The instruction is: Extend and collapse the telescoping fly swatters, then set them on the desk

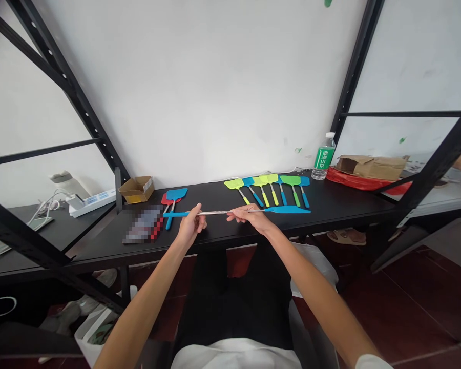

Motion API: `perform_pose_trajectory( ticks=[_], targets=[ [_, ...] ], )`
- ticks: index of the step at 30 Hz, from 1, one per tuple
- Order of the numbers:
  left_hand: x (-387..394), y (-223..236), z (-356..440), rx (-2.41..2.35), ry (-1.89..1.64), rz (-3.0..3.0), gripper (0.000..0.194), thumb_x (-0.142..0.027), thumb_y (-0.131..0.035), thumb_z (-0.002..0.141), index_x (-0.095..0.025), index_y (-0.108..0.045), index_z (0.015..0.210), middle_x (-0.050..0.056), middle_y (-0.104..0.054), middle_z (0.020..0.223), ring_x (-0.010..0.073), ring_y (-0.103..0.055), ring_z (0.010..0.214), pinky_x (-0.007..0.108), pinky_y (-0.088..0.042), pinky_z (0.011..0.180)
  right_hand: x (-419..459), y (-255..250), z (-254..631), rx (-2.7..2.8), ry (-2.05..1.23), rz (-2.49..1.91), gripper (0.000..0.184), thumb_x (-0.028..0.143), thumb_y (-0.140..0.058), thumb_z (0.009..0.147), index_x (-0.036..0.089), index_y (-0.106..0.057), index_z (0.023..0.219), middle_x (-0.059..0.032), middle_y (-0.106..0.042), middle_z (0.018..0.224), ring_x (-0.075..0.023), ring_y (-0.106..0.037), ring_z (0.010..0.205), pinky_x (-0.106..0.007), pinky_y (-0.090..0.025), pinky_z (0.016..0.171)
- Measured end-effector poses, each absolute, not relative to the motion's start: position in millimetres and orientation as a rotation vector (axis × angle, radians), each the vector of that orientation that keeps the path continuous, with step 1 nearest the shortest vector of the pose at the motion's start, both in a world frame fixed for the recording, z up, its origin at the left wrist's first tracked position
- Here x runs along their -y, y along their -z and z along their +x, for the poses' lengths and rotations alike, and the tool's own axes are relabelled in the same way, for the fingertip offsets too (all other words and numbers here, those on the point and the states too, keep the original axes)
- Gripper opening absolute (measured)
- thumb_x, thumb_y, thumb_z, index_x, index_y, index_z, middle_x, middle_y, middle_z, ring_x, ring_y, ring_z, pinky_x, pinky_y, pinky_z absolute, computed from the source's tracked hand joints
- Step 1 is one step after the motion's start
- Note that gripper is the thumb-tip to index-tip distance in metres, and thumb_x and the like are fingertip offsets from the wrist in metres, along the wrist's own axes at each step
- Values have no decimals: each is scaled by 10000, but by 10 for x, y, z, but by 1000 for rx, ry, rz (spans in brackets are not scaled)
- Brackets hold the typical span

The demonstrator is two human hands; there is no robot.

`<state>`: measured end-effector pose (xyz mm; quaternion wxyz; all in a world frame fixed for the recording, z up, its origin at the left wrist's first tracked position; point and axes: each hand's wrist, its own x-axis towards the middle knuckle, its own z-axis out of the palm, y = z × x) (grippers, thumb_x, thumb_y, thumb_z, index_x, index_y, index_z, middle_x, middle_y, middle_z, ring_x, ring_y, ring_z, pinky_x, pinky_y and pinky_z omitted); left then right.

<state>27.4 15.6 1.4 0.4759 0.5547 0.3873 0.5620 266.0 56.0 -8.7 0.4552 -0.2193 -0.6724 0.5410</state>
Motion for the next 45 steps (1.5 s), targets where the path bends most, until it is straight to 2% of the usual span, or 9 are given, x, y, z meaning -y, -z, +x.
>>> perform_pose_trajectory(
  ticks=[7,13,18,23,33,40,45],
  targets=[
    [-129,-37,284,-941,-1324,1416,566,-570,-499,928,-181,-555,521,-23,-411,362,86,-376,368,254,-327,461,-525,48,2649,1552,-1382,-585,339,477,-736,786,155,-820,853,-120,-771,763,-154,-552,576,-283,-347,514],
    [-173,4,267,-927,-1381,1399,490,-524,-532,903,-180,-579,557,-33,-411,366,83,-361,364,250,-326,455,-551,72,2669,1443,-1459,-621,531,623,-592,866,159,-792,703,-98,-713,615,-152,-576,536,-283,-383,527],
    [-192,31,251,-904,-1385,1417,358,-453,-576,862,-178,-606,634,-41,-437,396,83,-362,375,244,-321,449,-561,77,2680,1434,-1448,-648,607,649,-525,900,166,-745,605,-73,-641,523,-149,-565,513,-276,-384,519],
    [-140,-19,263,-844,-1338,1472,323,-425,-592,866,-170,-608,668,-32,-468,420,84,-373,398,228,-268,427,-535,62,2681,1466,-1438,-638,589,632,-541,903,162,-749,616,-75,-644,538,-149,-564,524,-277,-400,535],
    [-85,-63,306,-898,-1185,1669,352,-477,-606,888,-154,-651,756,-20,-530,476,87,-417,429,223,-291,448,-531,71,2669,1541,-1412,-659,491,581,-657,840,150,-759,627,-75,-662,541,-144,-574,513,-275,-391,528],
    [-71,-90,322,-922,-1247,1570,395,-480,-599,891,-149,-666,687,-3,-523,455,99,-434,428,232,-297,431,-574,108,2681,1545,-1402,-675,430,553,-705,809,144,-802,717,-90,-702,597,-141,-579,546,-278,-399,553],
    [-116,-55,305,-975,-1332,1470,419,-468,-616,872,-158,-638,590,-9,-474,390,91,-384,389,240,-262,415,-556,82,2656,1601,-1356,-675,426,547,-691,817,143,-807,746,-108,-737,673,-146,-579,583,-288,-404,571]
  ],
)
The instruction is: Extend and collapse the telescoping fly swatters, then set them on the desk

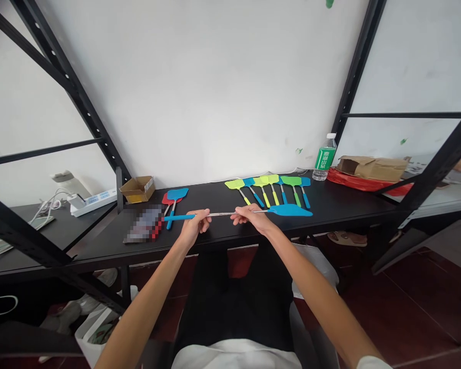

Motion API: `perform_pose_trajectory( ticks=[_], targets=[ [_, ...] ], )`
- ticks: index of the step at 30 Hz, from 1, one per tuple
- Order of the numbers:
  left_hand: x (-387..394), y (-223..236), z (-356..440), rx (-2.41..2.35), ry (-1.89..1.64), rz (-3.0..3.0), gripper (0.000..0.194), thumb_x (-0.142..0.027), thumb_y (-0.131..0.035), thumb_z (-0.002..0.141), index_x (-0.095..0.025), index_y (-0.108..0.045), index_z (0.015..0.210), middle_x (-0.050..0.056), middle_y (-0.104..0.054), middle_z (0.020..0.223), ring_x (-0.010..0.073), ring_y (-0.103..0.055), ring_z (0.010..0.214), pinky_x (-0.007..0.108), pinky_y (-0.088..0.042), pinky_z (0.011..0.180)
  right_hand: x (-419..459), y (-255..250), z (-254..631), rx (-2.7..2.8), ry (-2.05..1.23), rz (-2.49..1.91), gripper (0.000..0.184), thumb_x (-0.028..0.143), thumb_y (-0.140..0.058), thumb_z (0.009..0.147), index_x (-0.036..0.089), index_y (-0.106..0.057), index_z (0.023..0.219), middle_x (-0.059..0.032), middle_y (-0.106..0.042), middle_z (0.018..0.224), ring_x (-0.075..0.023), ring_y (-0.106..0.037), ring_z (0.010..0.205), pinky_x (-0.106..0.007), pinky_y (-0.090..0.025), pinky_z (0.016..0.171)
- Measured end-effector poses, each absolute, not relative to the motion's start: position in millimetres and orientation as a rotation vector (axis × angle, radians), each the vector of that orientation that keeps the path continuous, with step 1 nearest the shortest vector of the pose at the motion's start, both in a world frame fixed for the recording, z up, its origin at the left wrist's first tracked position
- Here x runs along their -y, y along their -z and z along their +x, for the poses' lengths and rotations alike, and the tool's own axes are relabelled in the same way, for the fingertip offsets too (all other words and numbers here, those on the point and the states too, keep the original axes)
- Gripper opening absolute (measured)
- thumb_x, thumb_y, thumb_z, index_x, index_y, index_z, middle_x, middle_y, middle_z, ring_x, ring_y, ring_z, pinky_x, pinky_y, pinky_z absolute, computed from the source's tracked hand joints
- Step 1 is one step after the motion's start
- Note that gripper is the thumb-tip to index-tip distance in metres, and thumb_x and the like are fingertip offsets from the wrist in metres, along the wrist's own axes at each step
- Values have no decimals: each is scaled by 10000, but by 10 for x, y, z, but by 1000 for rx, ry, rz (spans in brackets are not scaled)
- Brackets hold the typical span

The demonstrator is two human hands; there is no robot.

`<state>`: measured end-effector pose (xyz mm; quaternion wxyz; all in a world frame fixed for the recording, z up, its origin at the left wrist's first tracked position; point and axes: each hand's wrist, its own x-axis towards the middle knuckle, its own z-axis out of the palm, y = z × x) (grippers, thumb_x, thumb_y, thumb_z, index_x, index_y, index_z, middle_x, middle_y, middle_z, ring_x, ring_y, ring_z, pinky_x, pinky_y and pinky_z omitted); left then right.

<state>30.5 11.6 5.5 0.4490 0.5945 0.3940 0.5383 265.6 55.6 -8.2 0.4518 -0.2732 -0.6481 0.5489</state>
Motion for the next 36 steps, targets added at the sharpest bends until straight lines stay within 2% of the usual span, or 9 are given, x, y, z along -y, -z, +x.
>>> perform_pose_trajectory(
  ticks=[4,7,12,20,24,28,32,36],
  targets=[
    [-179,16,281,-974,-1445,1397,470,-453,-601,885,-171,-574,510,-29,-402,340,78,-347,359,250,-306,448,-528,53,2653,1639,-1326,-644,380,512,-698,818,151,-811,791,-111,-757,742,-162,-600,646,-294,-406,588],
    [-194,33,274,-955,-1438,1408,465,-452,-606,885,-167,-578,518,-30,-404,345,74,-345,358,247,-307,452,-521,43,2655,1609,-1338,-649,372,507,-713,802,148,-809,792,-108,-752,719,-159,-589,627,-292,-391,571],
    [-155,-10,274,-932,-1373,1448,418,-478,-635,870,-138,-671,628,-16,-457,392,75,-360,388,231,-235,416,-532,52,2657,1534,-1410,-602,379,519,-726,788,148,-804,774,-96,-729,662,-137,-574,568,-273,-363,532],
    [-143,-23,272,-849,-1370,1454,256,-407,-738,803,-162,-684,854,-52,-485,464,62,-355,415,201,-228,414,-549,79,2686,1463,-1454,-611,530,590,-575,896,148,-783,690,-81,-677,579,-141,-586,546,-265,-382,533],
    [-143,-23,268,-850,-1348,1484,264,-407,-718,821,-151,-701,883,-41,-504,475,63,-366,423,202,-232,410,-554,84,2685,1495,-1445,-631,584,580,-533,929,143,-750,607,-76,-641,525,-139,-574,514,-274,-403,551],
    [-115,-41,275,-864,-1276,1572,313,-425,-695,844,-136,-738,954,-22,-536,493,70,-383,432,212,-255,418,-564,100,2680,1498,-1428,-610,514,541,-610,898,155,-733,581,-56,-625,505,-130,-548,478,-280,-407,546],
    [-90,-61,295,-909,-1279,1588,327,-455,-678,856,-141,-754,912,-14,-536,487,84,-391,430,226,-266,419,-571,109,2683,1501,-1417,-628,453,532,-672,851,157,-756,610,-66,-662,563,-127,-556,498,-278,-406,541],
    [-89,-71,303,-980,-1342,1566,366,-479,-638,884,-150,-727,751,-15,-496,463,81,-360,418,235,-241,414,-559,83,2682,1532,-1408,-653,429,541,-691,823,150,-794,678,-74,-671,564,-142,-579,541,-284,-406,562]
  ],
)
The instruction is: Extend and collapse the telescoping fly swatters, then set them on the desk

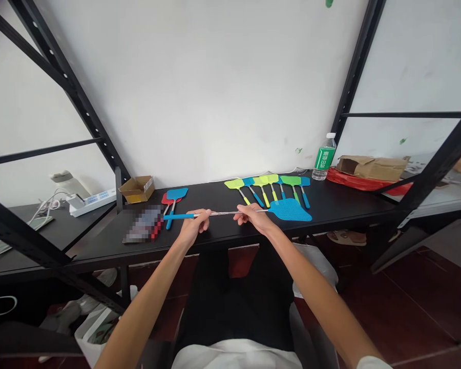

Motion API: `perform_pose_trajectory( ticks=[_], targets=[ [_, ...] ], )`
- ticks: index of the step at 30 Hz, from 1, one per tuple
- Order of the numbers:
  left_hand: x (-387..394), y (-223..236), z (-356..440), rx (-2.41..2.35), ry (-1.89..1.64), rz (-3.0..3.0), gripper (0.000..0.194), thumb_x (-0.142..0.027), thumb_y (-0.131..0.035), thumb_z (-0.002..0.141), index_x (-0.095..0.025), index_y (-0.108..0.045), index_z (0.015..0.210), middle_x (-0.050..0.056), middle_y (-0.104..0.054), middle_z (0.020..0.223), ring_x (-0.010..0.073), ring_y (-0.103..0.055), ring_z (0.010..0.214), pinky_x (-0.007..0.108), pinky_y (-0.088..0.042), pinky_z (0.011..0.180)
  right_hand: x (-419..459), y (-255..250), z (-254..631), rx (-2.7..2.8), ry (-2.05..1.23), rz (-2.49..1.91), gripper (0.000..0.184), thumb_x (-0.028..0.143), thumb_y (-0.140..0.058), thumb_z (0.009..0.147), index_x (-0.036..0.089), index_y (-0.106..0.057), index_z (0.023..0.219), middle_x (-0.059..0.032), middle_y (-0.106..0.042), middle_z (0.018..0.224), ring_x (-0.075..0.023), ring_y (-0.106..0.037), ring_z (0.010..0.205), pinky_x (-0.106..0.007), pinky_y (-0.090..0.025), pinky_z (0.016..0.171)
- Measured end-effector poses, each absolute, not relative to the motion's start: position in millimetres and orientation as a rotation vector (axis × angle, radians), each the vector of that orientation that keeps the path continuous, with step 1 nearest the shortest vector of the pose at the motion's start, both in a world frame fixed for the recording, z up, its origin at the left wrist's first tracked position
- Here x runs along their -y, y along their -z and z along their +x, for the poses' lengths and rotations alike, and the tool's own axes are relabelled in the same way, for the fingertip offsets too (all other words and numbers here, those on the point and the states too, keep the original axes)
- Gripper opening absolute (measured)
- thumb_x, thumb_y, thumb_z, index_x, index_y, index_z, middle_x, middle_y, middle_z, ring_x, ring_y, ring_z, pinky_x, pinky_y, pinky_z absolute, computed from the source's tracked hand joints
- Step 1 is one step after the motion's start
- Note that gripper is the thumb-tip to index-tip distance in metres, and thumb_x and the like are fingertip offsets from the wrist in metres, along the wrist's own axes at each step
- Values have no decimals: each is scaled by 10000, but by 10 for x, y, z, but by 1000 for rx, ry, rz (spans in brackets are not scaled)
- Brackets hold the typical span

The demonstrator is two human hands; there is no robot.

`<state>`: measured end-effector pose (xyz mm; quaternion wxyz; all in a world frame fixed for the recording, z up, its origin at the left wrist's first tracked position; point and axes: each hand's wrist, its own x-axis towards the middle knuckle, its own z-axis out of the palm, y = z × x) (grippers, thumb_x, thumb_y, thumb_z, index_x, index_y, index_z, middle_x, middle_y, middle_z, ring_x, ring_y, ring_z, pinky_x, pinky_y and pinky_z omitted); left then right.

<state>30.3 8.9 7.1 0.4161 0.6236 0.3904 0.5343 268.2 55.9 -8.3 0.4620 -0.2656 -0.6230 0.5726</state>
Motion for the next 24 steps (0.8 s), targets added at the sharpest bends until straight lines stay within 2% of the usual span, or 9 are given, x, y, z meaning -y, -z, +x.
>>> perform_pose_trajectory(
  ticks=[4,9,15,19,24],
  targets=[
    [-125,-36,298,-998,-1430,1510,463,-476,-646,879,-163,-591,542,-22,-426,406,76,-339,403,240,-215,415,-549,63,2666,1558,-1392,-673,415,543,-701,808,152,-807,719,-86,-701,619,-150,-590,582,-296,-406,588],
    [-170,19,328,-986,-1553,1363,391,-476,-662,862,-152,-685,644,-57,-348,346,68,-298,372,238,-290,438,-563,88,2652,1593,-1363,-682,390,528,-697,814,160,-808,743,-104,-736,694,-177,-621,656,-312,-406,612],
    [-195,31,360,-992,-1621,1274,419,-488,-671,844,-138,-702,615,-62,-322,312,59,-277,342,245,-340,448,-567,87,2649,1640,-1310,-667,401,519,-681,834,167,-797,681,-130,-760,749,-234,-670,822,-306,-388,605],
    [-204,39,346,-1024,-1627,1275,441,-516,-656,848,-143,-704,617,-60,-314,309,67,-288,340,254,-347,448,-570,91,2644,1637,-1309,-660,387,504,-682,838,162,-805,705,-130,-766,767,-205,-659,751,-297,-386,594],
    [-161,0,324,-980,-1496,1452,458,-510,-645,867,-168,-634,562,-36,-382,371,81,-337,388,251,-297,443,-564,86,2645,1466,-1388,-642,346,498,-739,771,162,-805,722,-94,-717,622,-165,-604,582,-287,-365,534]
  ],
)
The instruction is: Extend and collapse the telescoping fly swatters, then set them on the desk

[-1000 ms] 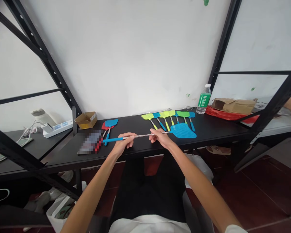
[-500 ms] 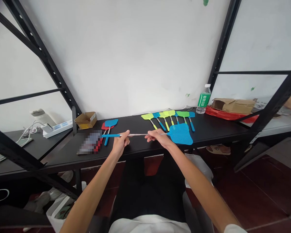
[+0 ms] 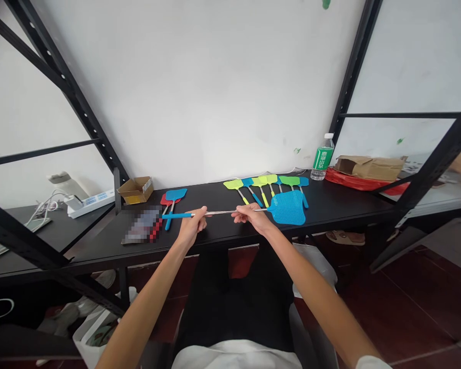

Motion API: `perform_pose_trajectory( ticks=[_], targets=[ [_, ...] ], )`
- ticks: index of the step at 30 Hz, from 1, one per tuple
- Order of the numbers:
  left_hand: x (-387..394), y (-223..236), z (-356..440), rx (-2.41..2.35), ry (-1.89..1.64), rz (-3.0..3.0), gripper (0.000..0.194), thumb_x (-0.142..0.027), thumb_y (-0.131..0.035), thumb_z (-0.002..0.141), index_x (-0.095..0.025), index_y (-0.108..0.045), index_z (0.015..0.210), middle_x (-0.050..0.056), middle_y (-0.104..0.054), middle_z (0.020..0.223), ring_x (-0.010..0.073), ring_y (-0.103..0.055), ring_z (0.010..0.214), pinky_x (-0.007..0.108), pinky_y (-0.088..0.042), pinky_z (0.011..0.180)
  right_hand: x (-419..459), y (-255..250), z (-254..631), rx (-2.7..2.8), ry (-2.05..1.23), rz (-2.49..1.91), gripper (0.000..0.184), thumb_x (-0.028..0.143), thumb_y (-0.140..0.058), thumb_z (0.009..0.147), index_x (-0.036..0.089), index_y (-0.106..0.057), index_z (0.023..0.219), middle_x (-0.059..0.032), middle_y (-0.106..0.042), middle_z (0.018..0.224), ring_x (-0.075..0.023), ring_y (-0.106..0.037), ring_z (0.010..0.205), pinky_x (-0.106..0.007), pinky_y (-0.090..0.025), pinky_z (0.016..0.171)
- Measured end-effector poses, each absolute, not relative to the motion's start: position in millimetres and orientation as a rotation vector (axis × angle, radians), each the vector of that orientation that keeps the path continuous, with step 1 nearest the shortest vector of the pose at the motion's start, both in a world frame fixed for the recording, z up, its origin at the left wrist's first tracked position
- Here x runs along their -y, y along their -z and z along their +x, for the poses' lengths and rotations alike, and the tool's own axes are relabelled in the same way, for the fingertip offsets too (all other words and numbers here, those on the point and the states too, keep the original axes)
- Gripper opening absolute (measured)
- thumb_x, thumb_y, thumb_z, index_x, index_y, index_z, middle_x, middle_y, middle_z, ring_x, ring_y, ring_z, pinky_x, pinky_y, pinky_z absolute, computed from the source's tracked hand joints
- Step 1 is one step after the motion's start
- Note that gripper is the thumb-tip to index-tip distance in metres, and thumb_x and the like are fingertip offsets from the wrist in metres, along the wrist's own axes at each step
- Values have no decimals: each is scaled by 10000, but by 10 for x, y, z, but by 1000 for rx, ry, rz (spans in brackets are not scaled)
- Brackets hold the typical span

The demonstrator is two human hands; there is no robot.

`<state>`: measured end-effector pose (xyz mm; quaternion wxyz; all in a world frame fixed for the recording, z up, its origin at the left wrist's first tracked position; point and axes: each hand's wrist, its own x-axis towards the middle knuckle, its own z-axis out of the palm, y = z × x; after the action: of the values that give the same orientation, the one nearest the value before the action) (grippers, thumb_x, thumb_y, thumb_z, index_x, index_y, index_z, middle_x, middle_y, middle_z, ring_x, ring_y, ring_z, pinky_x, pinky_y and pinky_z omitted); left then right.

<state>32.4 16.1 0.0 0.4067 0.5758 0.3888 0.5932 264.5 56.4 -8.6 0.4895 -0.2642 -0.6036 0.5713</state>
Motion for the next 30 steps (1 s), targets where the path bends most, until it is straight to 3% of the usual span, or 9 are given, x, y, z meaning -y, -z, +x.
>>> perform_pose_trajectory(
  ticks=[3,7,16,20,25,30],
  targets=[
    [-128,-27,315,-977,-1414,1525,411,-495,-668,854,-170,-649,604,-29,-425,412,84,-355,413,243,-255,435,-552,62,2650,1363,-1428,-637,365,525,-747,748,169,-792,679,-80,-689,577,-156,-571,537,-286,-353,507],
    [-119,-31,303,-961,-1354,1504,313,-464,-731,801,-161,-757,875,-44,-448,441,79,-350,425,225,-222,431,-540,34,2654,1326,-1452,-618,432,570,-712,772,158,-785,667,-62,-646,533,-139,-537,509,-281,-357,501],
    [-144,-12,308,-898,-1287,1467,346,-378,-829,698,-147,-754,944,-24,-541,569,71,-428,477,203,-255,425,-573,64,2649,1285,-1456,-647,471,590,-672,812,153,-763,661,-59,-647,538,-132,-546,493,-268,-354,495],
    [-131,-28,312,-906,-1286,1505,355,-402,-785,748,-148,-748,993,-39,-504,519,71,-395,454,207,-251,423,-576,86,2656,1386,-1430,-688,534,595,-608,864,150,-743,599,-75,-638,516,-140,-556,491,-279,-373,518],
    [-99,-59,330,-922,-1257,1596,359,-474,-639,872,-135,-756,842,-6,-534,501,79,-385,431,235,-259,432,-573,97,2665,1403,-1418,-660,518,534,-624,874,164,-694,518,-51,-586,471,-136,-525,475,-293,-395,544],
    [-111,-63,347,-986,-1294,1527,410,-505,-627,862,-135,-756,744,0,-514,464,84,-383,411,243,-242,413,-586,96,2665,1426,-1410,-686,474,537,-644,850,170,-724,561,-60,-616,503,-139,-515,491,-301,-413,558]
  ],
)
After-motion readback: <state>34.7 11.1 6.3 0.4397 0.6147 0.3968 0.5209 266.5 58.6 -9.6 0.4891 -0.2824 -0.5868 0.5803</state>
